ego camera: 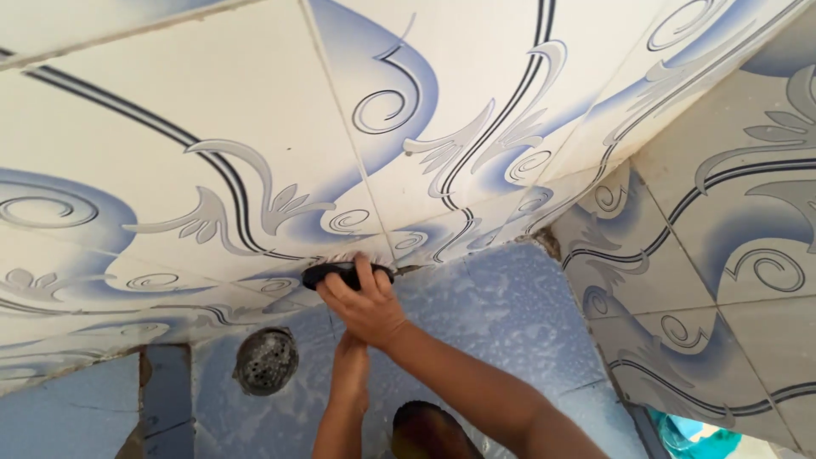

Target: Scrubbing the floor and wall tiles in a bathroom with a brush and soap, then rinsing with water.

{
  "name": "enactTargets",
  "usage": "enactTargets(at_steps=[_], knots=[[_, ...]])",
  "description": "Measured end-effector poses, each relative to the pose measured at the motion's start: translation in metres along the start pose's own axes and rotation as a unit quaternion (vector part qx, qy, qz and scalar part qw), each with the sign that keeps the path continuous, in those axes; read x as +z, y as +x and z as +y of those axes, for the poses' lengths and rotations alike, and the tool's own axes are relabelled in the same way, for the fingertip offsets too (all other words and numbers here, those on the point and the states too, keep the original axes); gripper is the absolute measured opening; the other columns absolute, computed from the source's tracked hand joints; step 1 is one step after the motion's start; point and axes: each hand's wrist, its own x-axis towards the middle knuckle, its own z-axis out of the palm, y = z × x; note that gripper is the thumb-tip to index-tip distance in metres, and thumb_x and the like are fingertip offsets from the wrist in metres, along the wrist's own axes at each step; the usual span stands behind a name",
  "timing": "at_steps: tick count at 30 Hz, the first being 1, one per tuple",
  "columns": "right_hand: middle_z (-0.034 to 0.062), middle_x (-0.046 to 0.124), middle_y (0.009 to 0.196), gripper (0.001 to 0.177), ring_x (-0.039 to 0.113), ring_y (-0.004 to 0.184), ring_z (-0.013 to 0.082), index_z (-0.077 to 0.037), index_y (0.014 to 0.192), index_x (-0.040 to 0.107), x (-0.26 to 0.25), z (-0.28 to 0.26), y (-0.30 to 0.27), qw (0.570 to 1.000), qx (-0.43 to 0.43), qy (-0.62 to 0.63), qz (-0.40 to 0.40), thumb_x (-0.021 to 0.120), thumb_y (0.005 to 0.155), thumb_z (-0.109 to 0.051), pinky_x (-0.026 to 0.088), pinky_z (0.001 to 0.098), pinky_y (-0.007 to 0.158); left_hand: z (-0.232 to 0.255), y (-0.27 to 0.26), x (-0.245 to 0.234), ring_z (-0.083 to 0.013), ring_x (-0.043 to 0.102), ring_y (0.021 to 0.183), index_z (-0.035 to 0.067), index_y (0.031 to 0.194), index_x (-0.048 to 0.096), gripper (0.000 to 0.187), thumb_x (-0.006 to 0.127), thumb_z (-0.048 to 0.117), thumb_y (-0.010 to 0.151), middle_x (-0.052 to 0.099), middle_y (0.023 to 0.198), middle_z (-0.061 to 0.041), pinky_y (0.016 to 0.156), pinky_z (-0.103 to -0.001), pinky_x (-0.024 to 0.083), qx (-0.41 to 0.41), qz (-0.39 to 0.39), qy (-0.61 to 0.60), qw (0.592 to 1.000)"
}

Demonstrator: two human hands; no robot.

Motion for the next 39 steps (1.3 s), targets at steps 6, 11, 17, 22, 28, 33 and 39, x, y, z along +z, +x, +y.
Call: enactTargets(at_steps=[6,11,17,22,28,33,39], knots=[[0.0211,0.060,0.115,0.022,0.060,0.109,0.0393,-0.010,0.104,0.062,-0.029,0.127,-0.048,0.989,0.114,-0.036,0.090,0.067,0.099,-0.031,0.048,0.0601,0.085,0.004,0.001,-0.013,-0.0219,0.046,0.142,0.014,0.144,0.060,0.053,0.061,0.030,0.094,0.057,0.150,-0.004,0.119,-0.041,0.031,-0.024,0.036,0.024,0.999],[0.0264,0.034,0.142,0.064,0.047,0.126,0.0376,-0.006,0.136,0.044,-0.029,0.164,-0.070,0.866,0.431,0.114,0.228,0.086,0.087,-0.009,0.050,0.0516,0.100,-0.001,-0.002,0.013,-0.0221,0.049,0.142,0.010,0.141,0.062,0.052,0.060,0.038,0.097,0.061,0.148,-0.007,0.119,-0.041,0.030,0.003,-0.018,0.015,1.000],[0.0123,0.056,0.120,0.020,0.054,0.122,0.0438,-0.015,0.104,0.067,-0.028,0.036,-0.006,0.988,0.114,0.049,0.094,0.072,0.086,-0.021,0.038,0.0664,0.110,-0.012,0.030,0.006,-0.0260,0.054,0.139,0.011,0.139,0.063,0.048,0.059,0.031,0.095,0.064,0.145,-0.009,0.115,-0.045,0.036,0.086,-0.044,-0.017,0.995],[0.0109,0.056,0.125,0.046,0.055,0.122,0.0410,-0.026,0.123,0.050,-0.036,0.102,-0.029,0.914,0.243,0.309,0.100,0.077,0.086,-0.025,0.042,0.0655,0.106,0.035,-0.004,0.012,-0.0213,0.050,0.140,0.016,0.138,0.063,0.045,0.059,0.031,0.096,0.062,0.145,-0.002,0.114,-0.043,0.032,0.007,0.012,0.007,1.000],[0.0289,0.029,0.144,0.063,0.045,0.128,0.0388,-0.004,0.141,0.039,-0.030,0.213,-0.097,0.858,0.441,0.163,0.209,0.078,0.093,-0.018,0.050,0.0503,0.105,0.034,-0.009,0.049,-0.0204,0.051,0.138,0.015,0.138,0.064,0.045,0.060,0.032,0.096,0.063,0.143,-0.002,0.114,-0.042,0.033,0.001,-0.008,0.033,0.999],[0.0244,0.038,0.136,0.074,0.048,0.119,0.0369,0.004,0.152,0.029,-0.019,0.139,-0.057,0.842,0.447,0.112,0.281,0.074,0.095,-0.010,0.044,0.0493,0.103,0.028,-0.004,0.077,-0.0170,0.051,0.138,0.017,0.139,0.061,0.046,0.058,0.027,0.094,0.063,0.142,0.000,0.113,-0.040,0.031,0.029,-0.053,0.019,0.998],[0.0094,0.055,0.117,0.023,0.048,0.123,0.0465,-0.022,0.104,0.071,-0.037,0.089,-0.025,0.985,0.076,0.080,0.130,0.070,0.082,-0.018,0.026,0.0713,0.107,0.039,-0.003,0.065,-0.0232,0.050,0.138,0.014,0.142,0.058,0.046,0.055,0.027,0.099,0.060,0.144,-0.005,0.113,-0.042,0.033,0.015,-0.005,-0.023,1.000]])
